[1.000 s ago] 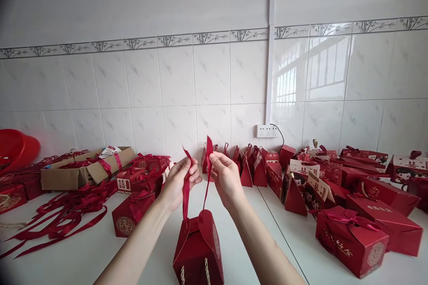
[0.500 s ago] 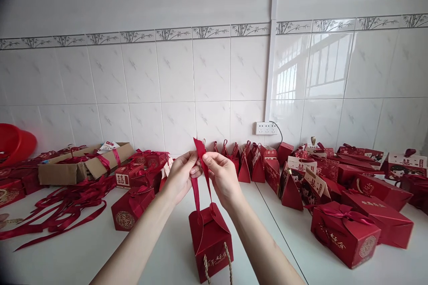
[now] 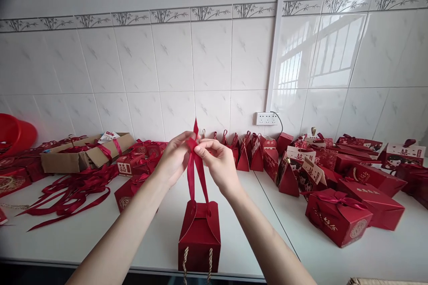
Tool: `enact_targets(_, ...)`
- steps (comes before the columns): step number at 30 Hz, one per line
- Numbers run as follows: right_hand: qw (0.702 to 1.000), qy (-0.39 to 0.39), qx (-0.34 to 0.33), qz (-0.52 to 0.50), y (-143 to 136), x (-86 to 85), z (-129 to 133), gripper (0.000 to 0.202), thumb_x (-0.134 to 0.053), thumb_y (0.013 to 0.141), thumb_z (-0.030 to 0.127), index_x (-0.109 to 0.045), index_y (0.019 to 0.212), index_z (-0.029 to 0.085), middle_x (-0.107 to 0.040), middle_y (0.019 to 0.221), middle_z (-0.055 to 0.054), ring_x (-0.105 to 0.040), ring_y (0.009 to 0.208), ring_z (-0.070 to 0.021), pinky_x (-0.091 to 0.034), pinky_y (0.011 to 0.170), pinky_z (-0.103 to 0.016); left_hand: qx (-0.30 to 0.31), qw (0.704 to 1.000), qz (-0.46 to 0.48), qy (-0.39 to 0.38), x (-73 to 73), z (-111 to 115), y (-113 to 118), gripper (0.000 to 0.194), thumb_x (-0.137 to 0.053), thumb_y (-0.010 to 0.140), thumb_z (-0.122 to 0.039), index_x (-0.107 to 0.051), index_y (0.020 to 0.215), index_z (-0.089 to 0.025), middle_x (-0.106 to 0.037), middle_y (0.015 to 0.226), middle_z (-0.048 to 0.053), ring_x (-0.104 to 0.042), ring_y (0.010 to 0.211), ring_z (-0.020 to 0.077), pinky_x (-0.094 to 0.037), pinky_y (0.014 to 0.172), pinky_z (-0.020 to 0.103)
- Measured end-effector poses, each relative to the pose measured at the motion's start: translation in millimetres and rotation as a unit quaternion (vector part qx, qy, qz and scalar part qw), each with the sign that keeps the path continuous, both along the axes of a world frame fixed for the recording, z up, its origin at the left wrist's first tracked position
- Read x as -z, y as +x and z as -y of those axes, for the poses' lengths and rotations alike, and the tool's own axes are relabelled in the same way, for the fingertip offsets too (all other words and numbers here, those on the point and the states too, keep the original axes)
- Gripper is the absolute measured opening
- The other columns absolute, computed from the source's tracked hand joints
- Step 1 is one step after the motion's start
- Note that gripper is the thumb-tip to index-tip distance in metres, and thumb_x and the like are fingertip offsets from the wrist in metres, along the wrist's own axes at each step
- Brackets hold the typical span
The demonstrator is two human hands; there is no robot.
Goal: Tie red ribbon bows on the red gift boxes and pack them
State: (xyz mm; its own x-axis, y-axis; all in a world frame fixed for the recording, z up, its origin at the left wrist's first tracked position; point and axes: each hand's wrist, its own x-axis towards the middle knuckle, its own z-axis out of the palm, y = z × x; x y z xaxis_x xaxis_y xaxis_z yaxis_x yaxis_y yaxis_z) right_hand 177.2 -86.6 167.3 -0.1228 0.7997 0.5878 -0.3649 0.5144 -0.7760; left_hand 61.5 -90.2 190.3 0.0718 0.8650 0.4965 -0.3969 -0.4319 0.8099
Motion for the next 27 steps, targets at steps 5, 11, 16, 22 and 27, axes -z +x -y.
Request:
enact_targets(5, 0.993, -0.062, -0.098, 0.006, -2, 2.1, 3, 0.027, -0.083, 0.059, 0.039, -0.068, 0.068, 0.018, -0.064, 0.072, 0.001, -0.056, 0.064, -0.0099, -0.048, 0.067, -0.025, 0.002, 1.0, -0.027, -0.007, -2.3, -6, -5, 0.025, -0.079, 0.063, -0.038, -0.065, 0.067, -0.017, -0.061, 0.074, -0.001, -0.052, 0.063, 0.0085, -0.038, 0.055, 0.021)
enact_targets(11, 0.994, -0.074, -0.084, -0.002, 1, 1.5, 3, 0.029, -0.083, 0.06, 0.04, -0.068, 0.07, 0.017, -0.065, 0.065, 0.001, -0.06, 0.061, -0.0108, -0.053, 0.063, -0.027, 0.06, 0.998, -0.021, 0.002, 29.2, -8, -18, 0.023, -0.064, 0.078, -0.042, -0.067, 0.08, -0.019, -0.065, 0.082, 0.002, -0.057, 0.073, 0.0146, -0.041, 0.06, 0.025)
enact_targets(16, 0.996, -0.068, -0.049, 0.015, 6, 1.8, 4, 0.029, -0.081, 0.062, 0.042, -0.067, 0.07, 0.017, -0.063, 0.064, 0.0, -0.06, 0.061, -0.0128, -0.054, 0.063, -0.03, 0.08, 0.99, -0.112, -0.018, 80.8, 1, -33, 0.017, -0.068, 0.077, -0.033, -0.067, 0.076, -0.016, -0.064, 0.077, 0.003, -0.058, 0.078, 0.0156, -0.042, 0.074, 0.028)
enact_targets(22, 0.998, -0.055, -0.035, -0.004, 6, 5.0, 3, 0.028, -0.081, 0.062, 0.04, -0.065, 0.07, 0.018, -0.062, 0.067, 0.002, -0.059, 0.062, -0.0114, -0.052, 0.063, -0.028, 0.139, 0.986, -0.02, -0.086, 97.6, 4, -40, 0.023, -0.073, 0.073, -0.032, -0.059, 0.066, -0.016, -0.051, 0.06, -0.002, -0.05, 0.059, 0.0108, -0.04, 0.062, 0.027)
enact_targets(27, 0.998, -0.045, -0.027, -0.029, 14, 10.8, -1, 0.025, -0.078, 0.067, 0.04, -0.064, 0.071, 0.019, -0.057, 0.068, 0.003, -0.055, 0.061, -0.0098, -0.049, 0.059, -0.025, 0.195, 0.963, 0.12, -0.142, 104.1, 6, -45, 0.028, -0.075, 0.064, -0.025, -0.049, 0.058, -0.015, -0.031, 0.051, -0.006, -0.034, 0.047, 0.0063, -0.032, 0.049, 0.022)
